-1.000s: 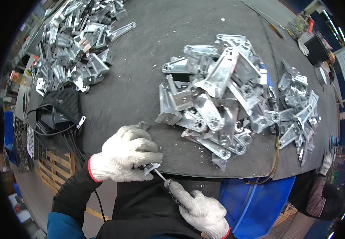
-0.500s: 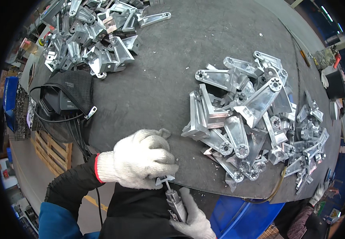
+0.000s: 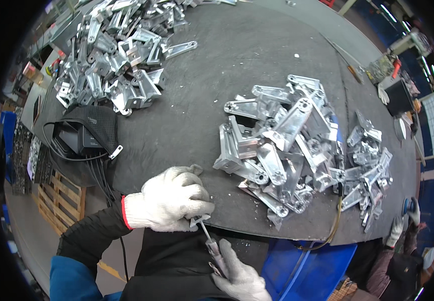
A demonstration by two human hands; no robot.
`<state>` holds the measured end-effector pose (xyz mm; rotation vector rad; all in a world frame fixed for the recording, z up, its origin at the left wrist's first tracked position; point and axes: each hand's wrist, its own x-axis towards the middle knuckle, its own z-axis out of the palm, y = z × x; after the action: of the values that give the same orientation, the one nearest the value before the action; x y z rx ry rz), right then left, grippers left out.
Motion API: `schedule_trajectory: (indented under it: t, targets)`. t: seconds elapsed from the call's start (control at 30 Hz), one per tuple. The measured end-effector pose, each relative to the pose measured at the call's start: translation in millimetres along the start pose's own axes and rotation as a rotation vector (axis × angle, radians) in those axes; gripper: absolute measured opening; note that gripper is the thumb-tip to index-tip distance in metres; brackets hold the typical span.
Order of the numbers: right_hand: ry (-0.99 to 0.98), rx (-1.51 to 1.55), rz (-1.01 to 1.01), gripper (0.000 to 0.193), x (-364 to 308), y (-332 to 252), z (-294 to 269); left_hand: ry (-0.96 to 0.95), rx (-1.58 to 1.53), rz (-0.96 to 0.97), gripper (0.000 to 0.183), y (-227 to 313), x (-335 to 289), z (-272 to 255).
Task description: Manually filing the edges of metal brackets to remove burrs and smooth the surface.
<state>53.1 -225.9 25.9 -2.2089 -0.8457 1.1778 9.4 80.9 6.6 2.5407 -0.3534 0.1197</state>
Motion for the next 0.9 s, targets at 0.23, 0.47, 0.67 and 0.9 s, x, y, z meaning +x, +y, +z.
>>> schedule_trajectory:
  t: [0.23, 0.47, 0.67, 0.9]
  targets:
    - [0.174, 0.05, 0.095, 0.108, -45, 19, -12, -0.282, 0.246, 0.052, 0.034, 24, 40, -27]
    - [0.179, 0.281, 0.113, 0.107, -37, 49, 9, 0.635, -0.309, -0.481, 0.032, 12, 5, 19]
    - [0.2, 0.231, -0.111, 0.098, -33, 45, 5, 0.2, 0.358, -0.325, 0.037, 37, -6, -5]
    - [0.082, 0.269, -0.163, 0.095, -18, 23, -10, -0.01, 0.468, -0.574, 0.016, 69, 12, 15]
